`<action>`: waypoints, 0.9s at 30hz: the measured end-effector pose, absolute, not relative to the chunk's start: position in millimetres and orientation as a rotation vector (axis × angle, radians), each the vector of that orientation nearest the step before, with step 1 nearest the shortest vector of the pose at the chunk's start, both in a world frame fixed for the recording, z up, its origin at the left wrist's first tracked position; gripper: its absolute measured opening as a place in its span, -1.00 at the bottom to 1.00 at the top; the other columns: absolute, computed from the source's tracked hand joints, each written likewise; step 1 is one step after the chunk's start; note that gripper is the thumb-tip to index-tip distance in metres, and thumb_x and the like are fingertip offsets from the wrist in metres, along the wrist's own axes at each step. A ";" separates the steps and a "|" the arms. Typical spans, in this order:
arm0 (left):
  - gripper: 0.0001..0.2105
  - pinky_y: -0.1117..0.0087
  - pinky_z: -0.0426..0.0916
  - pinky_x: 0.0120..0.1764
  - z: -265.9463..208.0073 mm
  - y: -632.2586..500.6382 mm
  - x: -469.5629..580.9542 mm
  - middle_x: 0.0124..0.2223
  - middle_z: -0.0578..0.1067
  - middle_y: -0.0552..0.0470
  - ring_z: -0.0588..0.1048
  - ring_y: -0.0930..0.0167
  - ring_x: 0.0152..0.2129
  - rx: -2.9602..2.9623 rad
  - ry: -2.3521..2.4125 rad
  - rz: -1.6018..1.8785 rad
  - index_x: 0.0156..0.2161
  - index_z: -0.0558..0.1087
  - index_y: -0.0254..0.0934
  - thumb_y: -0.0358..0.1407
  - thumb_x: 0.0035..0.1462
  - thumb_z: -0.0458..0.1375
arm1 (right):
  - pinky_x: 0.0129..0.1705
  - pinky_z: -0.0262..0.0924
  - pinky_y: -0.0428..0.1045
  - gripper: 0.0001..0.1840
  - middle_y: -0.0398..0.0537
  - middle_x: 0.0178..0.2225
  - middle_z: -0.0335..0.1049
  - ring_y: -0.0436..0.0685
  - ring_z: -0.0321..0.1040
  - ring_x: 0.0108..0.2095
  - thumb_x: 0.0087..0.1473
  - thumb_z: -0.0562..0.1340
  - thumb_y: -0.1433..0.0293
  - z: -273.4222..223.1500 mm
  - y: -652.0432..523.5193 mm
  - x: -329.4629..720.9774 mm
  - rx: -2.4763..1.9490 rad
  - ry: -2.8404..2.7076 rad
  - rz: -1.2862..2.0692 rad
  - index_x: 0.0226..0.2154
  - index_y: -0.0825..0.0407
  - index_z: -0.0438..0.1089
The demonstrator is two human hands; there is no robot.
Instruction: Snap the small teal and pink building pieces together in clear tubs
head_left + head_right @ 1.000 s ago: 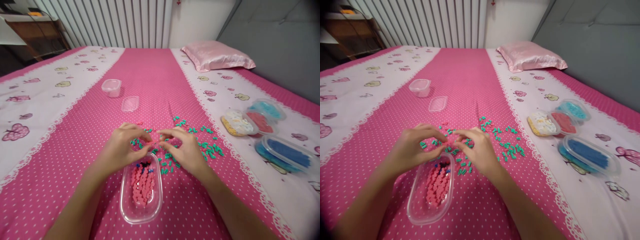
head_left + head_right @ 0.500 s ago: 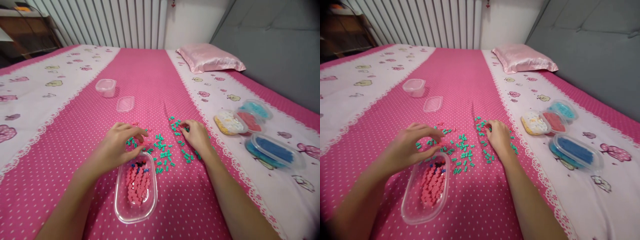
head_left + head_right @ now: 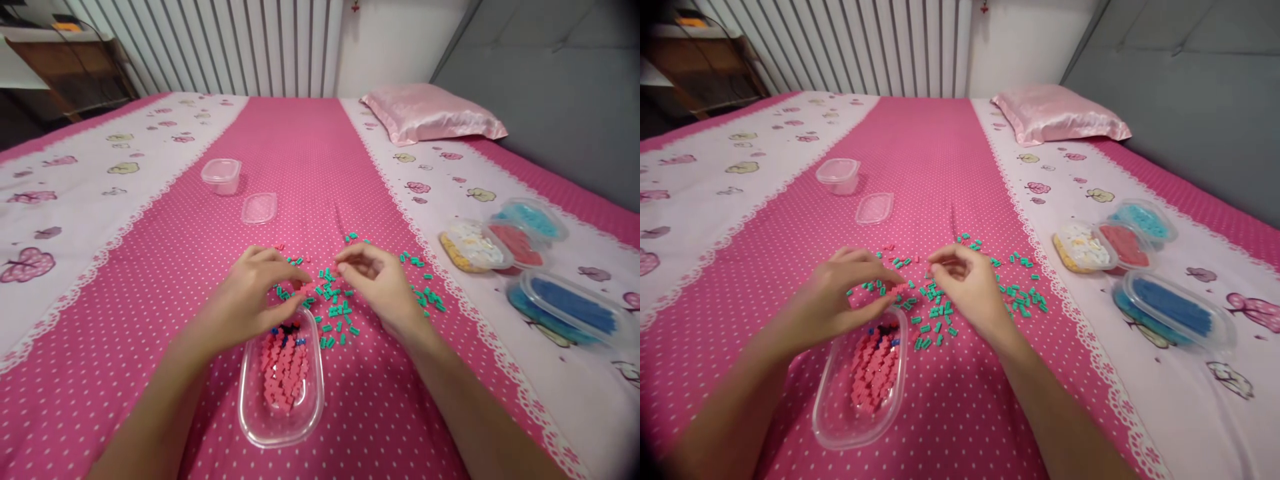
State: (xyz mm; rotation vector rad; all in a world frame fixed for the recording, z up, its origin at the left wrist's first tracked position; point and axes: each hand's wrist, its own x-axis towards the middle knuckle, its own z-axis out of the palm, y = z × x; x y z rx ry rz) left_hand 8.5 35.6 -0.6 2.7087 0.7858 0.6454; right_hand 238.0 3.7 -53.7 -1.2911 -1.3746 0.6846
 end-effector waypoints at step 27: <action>-0.87 0.34 0.30 -0.23 3.5 30.4 11.9 -0.33 0.64 0.08 0.52 0.40 -0.36 2.654 0.766 0.748 -0.19 0.62 -0.27 -0.28 0.28 0.25 | -0.13 0.42 0.02 -0.70 -0.25 -0.32 0.51 0.03 0.52 -0.28 0.09 0.44 0.39 -55.4 -10.9 208.9 -0.986 -1.415 0.806 -0.19 -0.13 0.34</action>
